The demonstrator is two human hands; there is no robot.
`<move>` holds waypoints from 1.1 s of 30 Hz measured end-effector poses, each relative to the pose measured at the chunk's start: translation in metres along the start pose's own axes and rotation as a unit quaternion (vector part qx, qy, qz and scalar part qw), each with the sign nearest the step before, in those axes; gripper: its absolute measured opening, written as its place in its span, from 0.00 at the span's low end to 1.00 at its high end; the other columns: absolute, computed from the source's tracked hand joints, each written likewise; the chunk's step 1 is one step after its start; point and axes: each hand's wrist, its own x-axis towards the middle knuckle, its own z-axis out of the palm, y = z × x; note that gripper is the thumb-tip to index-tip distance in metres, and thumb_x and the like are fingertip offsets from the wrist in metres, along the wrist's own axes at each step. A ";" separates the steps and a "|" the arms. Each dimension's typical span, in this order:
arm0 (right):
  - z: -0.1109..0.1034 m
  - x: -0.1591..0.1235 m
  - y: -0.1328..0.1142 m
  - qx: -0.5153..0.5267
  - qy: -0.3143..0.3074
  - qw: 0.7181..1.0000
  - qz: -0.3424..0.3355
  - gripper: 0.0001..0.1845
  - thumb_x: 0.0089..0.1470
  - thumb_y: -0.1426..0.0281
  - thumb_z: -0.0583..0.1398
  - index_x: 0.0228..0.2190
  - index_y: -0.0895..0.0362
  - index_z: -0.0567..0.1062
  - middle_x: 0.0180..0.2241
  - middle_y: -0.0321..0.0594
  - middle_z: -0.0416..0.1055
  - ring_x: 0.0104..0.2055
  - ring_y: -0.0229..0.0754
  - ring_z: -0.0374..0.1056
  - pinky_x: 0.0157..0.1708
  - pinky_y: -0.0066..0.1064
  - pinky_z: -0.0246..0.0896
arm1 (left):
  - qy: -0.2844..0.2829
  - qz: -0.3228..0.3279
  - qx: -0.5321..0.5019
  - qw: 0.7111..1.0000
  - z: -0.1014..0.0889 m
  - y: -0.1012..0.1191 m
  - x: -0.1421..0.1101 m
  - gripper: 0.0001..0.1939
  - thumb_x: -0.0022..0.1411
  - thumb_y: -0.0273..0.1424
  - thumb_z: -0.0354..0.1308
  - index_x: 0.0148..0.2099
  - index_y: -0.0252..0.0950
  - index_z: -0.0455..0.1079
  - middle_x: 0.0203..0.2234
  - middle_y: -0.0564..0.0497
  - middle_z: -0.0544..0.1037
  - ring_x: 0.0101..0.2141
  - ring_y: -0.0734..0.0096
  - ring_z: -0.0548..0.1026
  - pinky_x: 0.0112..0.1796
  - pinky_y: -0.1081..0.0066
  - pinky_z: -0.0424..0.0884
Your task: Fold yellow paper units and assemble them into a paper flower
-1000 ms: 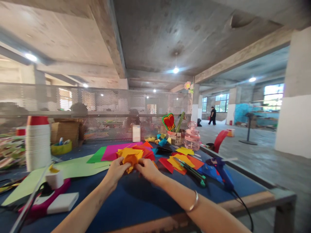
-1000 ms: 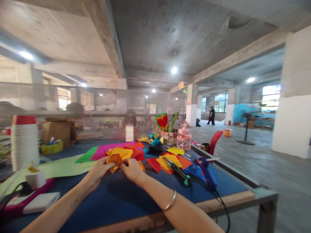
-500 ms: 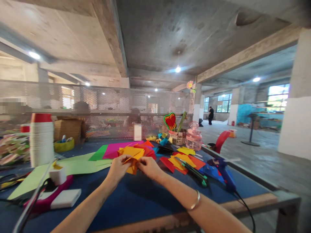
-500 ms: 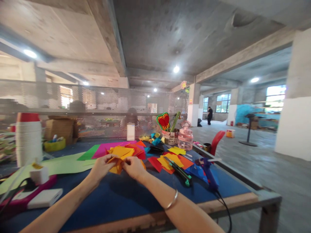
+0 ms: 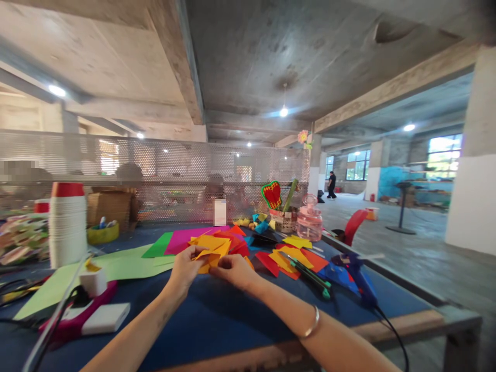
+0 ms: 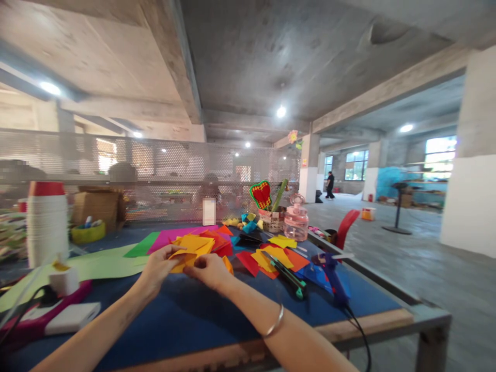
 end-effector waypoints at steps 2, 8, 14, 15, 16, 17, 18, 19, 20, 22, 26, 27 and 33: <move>0.000 0.000 0.000 -0.014 0.001 1.000 0.004 0.17 0.64 0.58 0.62 0.46 0.59 0.75 0.45 0.39 0.74 0.43 0.43 0.73 0.43 0.39 0.73 | 0.000 -0.002 -0.001 1.000 0.001 0.000 0.000 0.18 0.68 0.40 0.61 0.54 0.35 0.69 0.49 0.46 0.75 0.46 0.63 0.77 0.46 0.57 0.77; -0.001 -0.002 -0.001 -0.020 -0.004 1.000 0.012 0.17 0.64 0.58 0.61 0.47 0.59 0.75 0.46 0.40 0.74 0.44 0.44 0.73 0.44 0.40 0.73 | -0.003 -0.002 -0.003 1.000 0.002 0.000 0.001 0.18 0.68 0.40 0.61 0.54 0.35 0.69 0.49 0.46 0.75 0.45 0.63 0.77 0.45 0.57 0.77; -0.002 -0.004 -0.004 -0.016 -0.008 1.000 0.015 0.17 0.65 0.59 0.61 0.47 0.59 0.74 0.46 0.40 0.74 0.44 0.43 0.73 0.44 0.39 0.73 | 0.000 -0.001 -0.013 1.000 0.002 -0.003 0.002 0.18 0.68 0.40 0.61 0.54 0.35 0.69 0.49 0.46 0.75 0.45 0.63 0.77 0.45 0.58 0.77; -0.003 -0.004 -0.004 -0.017 -0.008 1.000 0.015 0.17 0.65 0.59 0.61 0.47 0.59 0.74 0.46 0.40 0.74 0.44 0.43 0.73 0.44 0.40 0.73 | -0.001 -0.002 -0.014 1.000 0.002 -0.003 0.002 0.19 0.68 0.40 0.61 0.54 0.35 0.69 0.49 0.46 0.75 0.45 0.63 0.77 0.45 0.58 0.77; -0.003 -0.004 -0.005 -0.017 -0.008 1.000 0.015 0.17 0.65 0.59 0.61 0.48 0.59 0.74 0.46 0.40 0.74 0.44 0.43 0.73 0.44 0.40 0.73 | -0.002 -0.002 -0.015 1.000 0.002 -0.003 0.002 0.19 0.68 0.40 0.61 0.54 0.35 0.69 0.49 0.46 0.75 0.45 0.63 0.77 0.45 0.58 0.77; -0.003 -0.003 -0.005 -0.018 -0.008 1.000 0.015 0.17 0.65 0.59 0.61 0.48 0.59 0.74 0.46 0.41 0.74 0.44 0.43 0.73 0.44 0.40 0.73 | -0.004 -0.002 -0.016 1.000 0.002 -0.004 0.002 0.19 0.68 0.40 0.61 0.55 0.35 0.69 0.50 0.46 0.75 0.45 0.63 0.77 0.45 0.57 0.77; -0.004 -0.003 -0.005 -0.018 -0.009 1.000 0.013 0.17 0.65 0.59 0.61 0.48 0.58 0.74 0.47 0.41 0.74 0.45 0.43 0.73 0.44 0.40 0.73 | -0.007 -0.002 -0.016 1.000 0.002 -0.004 0.002 0.19 0.67 0.40 0.61 0.55 0.35 0.69 0.50 0.46 0.75 0.46 0.63 0.76 0.46 0.57 0.77; -0.004 -0.003 -0.005 -0.019 -0.009 1.000 0.012 0.17 0.65 0.59 0.61 0.48 0.58 0.74 0.47 0.41 0.74 0.45 0.43 0.73 0.44 0.40 0.73 | -0.010 -0.001 -0.016 1.000 0.002 -0.004 0.002 0.19 0.67 0.40 0.61 0.55 0.35 0.69 0.50 0.46 0.75 0.46 0.63 0.76 0.46 0.57 0.77; -0.004 -0.003 -0.005 -0.019 -0.009 1.000 0.009 0.17 0.65 0.59 0.61 0.48 0.58 0.74 0.47 0.41 0.74 0.45 0.43 0.73 0.44 0.40 0.73 | -0.013 0.000 -0.015 1.000 0.002 -0.005 0.001 0.19 0.67 0.40 0.61 0.55 0.35 0.69 0.50 0.46 0.75 0.46 0.63 0.76 0.46 0.57 0.77; -0.004 -0.003 -0.004 -0.020 -0.008 1.000 0.004 0.17 0.65 0.59 0.61 0.48 0.58 0.74 0.47 0.41 0.74 0.45 0.43 0.73 0.44 0.40 0.73 | -0.018 0.003 -0.014 1.000 0.001 -0.005 0.001 0.18 0.67 0.40 0.61 0.54 0.35 0.69 0.49 0.46 0.75 0.45 0.63 0.77 0.45 0.58 0.77; -0.004 -0.003 -0.001 -0.021 0.006 1.000 -0.012 0.17 0.65 0.59 0.61 0.47 0.58 0.74 0.46 0.40 0.74 0.44 0.43 0.73 0.43 0.39 0.73 | -0.017 0.014 -0.012 1.000 0.000 -0.005 0.001 0.18 0.67 0.40 0.61 0.54 0.35 0.69 0.49 0.46 0.75 0.44 0.63 0.77 0.45 0.58 0.77; -0.003 -0.004 -0.001 -0.020 0.013 1.000 -0.019 0.17 0.65 0.59 0.61 0.47 0.58 0.74 0.46 0.40 0.74 0.43 0.42 0.73 0.43 0.39 0.73 | -0.015 0.019 -0.012 1.000 -0.001 -0.005 0.001 0.18 0.67 0.40 0.61 0.54 0.35 0.69 0.49 0.46 0.75 0.44 0.63 0.77 0.44 0.58 0.77; -0.001 -0.004 -0.004 -0.004 0.115 0.989 -0.098 0.17 0.65 0.60 0.61 0.48 0.58 0.74 0.47 0.41 0.73 0.46 0.43 0.73 0.47 0.42 0.72 | -0.016 0.044 -0.005 0.999 -0.002 -0.007 0.004 0.19 0.68 0.41 0.60 0.55 0.35 0.69 0.49 0.46 0.75 0.45 0.63 0.77 0.45 0.57 0.77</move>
